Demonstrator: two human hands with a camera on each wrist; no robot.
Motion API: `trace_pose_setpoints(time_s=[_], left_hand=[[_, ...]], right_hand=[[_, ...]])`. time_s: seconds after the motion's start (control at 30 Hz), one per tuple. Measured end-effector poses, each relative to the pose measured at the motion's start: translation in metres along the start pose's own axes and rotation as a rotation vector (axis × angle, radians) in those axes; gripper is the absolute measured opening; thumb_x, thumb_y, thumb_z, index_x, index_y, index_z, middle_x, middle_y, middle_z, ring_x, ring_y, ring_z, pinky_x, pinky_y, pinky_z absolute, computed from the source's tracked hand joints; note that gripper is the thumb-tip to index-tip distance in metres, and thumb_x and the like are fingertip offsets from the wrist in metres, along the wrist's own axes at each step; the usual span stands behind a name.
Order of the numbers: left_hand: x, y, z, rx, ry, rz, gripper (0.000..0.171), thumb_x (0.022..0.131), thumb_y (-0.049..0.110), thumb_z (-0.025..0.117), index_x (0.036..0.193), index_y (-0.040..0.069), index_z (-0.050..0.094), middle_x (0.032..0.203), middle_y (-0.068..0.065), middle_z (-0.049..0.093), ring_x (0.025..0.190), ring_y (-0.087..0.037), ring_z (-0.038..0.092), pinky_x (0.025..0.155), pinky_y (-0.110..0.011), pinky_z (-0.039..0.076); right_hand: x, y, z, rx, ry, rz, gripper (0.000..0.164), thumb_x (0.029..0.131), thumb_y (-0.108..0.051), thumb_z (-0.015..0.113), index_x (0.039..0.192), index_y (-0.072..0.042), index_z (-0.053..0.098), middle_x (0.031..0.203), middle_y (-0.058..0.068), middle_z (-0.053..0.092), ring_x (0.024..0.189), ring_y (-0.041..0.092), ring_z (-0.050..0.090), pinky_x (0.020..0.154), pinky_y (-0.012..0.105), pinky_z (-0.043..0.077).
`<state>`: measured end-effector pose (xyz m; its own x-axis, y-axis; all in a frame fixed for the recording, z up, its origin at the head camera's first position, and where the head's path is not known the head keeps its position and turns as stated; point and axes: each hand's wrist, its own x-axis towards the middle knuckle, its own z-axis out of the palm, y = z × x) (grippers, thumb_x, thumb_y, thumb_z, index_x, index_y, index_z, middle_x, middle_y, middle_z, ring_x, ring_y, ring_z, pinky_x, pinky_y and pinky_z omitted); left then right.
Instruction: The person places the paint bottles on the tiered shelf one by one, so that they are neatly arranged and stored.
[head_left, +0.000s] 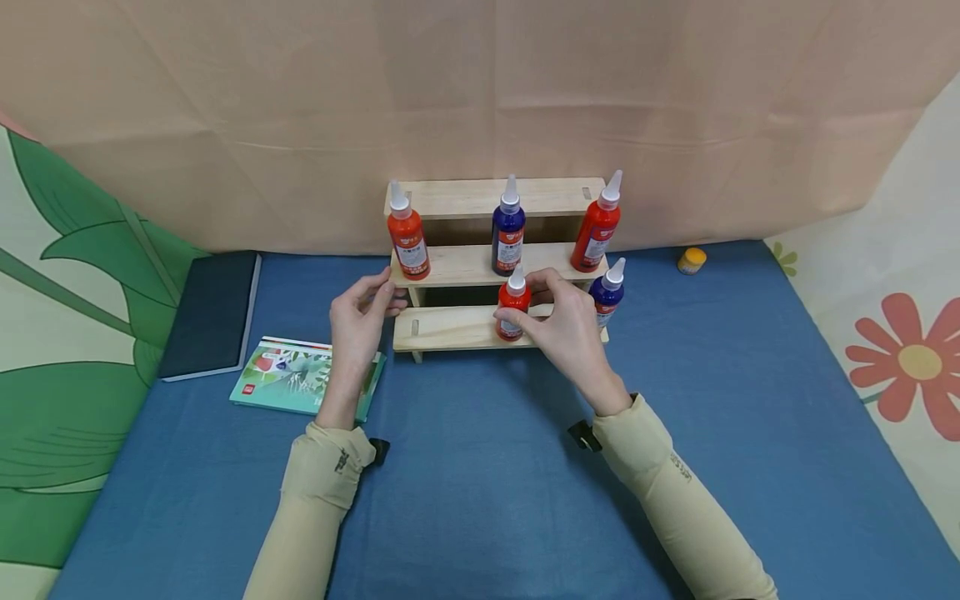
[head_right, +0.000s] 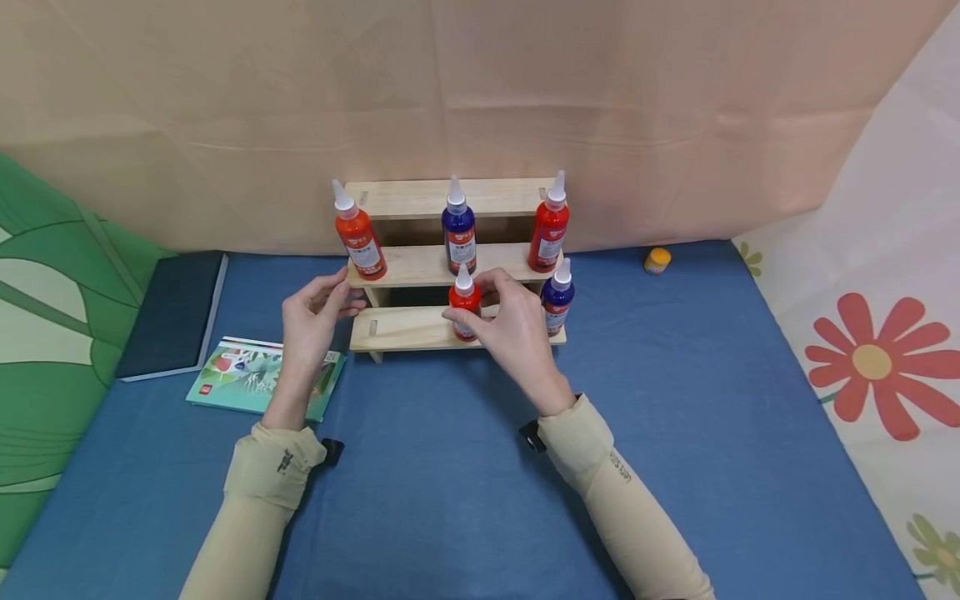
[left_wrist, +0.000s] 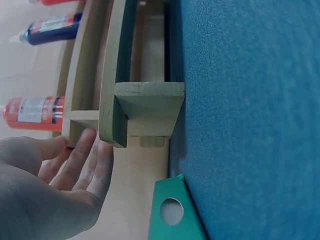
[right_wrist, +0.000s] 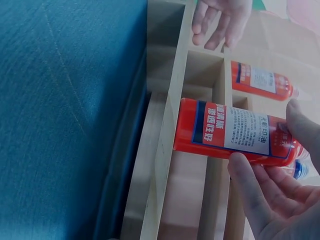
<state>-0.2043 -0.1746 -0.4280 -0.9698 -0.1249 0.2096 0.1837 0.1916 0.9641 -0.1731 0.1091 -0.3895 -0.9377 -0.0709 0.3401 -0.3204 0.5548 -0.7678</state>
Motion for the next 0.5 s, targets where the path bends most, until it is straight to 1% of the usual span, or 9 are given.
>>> trace_pose_setpoints(time_s=[0.17,0.27,0.37,0.4,0.5], left_hand=[[0.0,-0.001,-0.001,0.005,0.009,0.005,0.032,0.11,0.015,0.065,0.139,0.001,0.071,0.111,-0.024,0.075,0.096,-0.036,0.076,0.082,-0.028,0.066],[0.001,-0.001,-0.001,0.03,0.005,0.011,0.032,0.11,0.015,0.065,0.139,0.002,0.071,0.112,-0.022,0.076,0.097,-0.035,0.076,0.082,-0.027,0.066],[0.0,0.0,-0.004,0.14,0.013,0.044,0.031,0.11,0.018,0.066,0.137,0.004,0.073,0.11,-0.02,0.078,0.096,-0.035,0.076,0.081,-0.025,0.064],[0.0,0.001,-0.006,0.187,0.019,0.063,0.03,0.11,0.018,0.066,0.136,0.004,0.074,0.109,-0.019,0.078,0.095,-0.036,0.076,0.078,-0.026,0.062],[-0.002,0.008,-0.013,0.359,0.037,0.148,0.029,0.109,0.017,0.067,0.133,0.003,0.076,0.111,-0.018,0.079,0.095,-0.036,0.075,0.079,-0.036,0.061]], right_hand=[[-0.002,0.0,-0.001,0.015,-0.03,0.0,0.056,0.087,-0.019,0.094,0.13,0.003,0.066,0.119,0.017,0.074,0.1,0.03,0.072,0.083,0.045,0.068],[-0.006,-0.003,-0.007,0.021,-0.046,0.013,0.055,0.09,-0.019,0.092,0.134,0.0,0.066,0.124,0.015,0.073,0.103,0.029,0.072,0.087,0.046,0.067],[-0.012,-0.009,-0.018,0.022,-0.044,0.016,0.05,0.095,-0.019,0.087,0.137,-0.001,0.066,0.13,0.014,0.071,0.108,0.03,0.072,0.093,0.049,0.065],[-0.015,-0.011,-0.023,0.02,-0.039,0.01,0.049,0.096,-0.018,0.085,0.138,0.0,0.066,0.132,0.015,0.071,0.11,0.031,0.072,0.094,0.05,0.065],[-0.024,-0.02,-0.043,-0.019,0.008,-0.046,0.042,0.1,-0.014,0.079,0.138,0.001,0.067,0.132,0.016,0.071,0.109,0.032,0.073,0.093,0.054,0.064]])
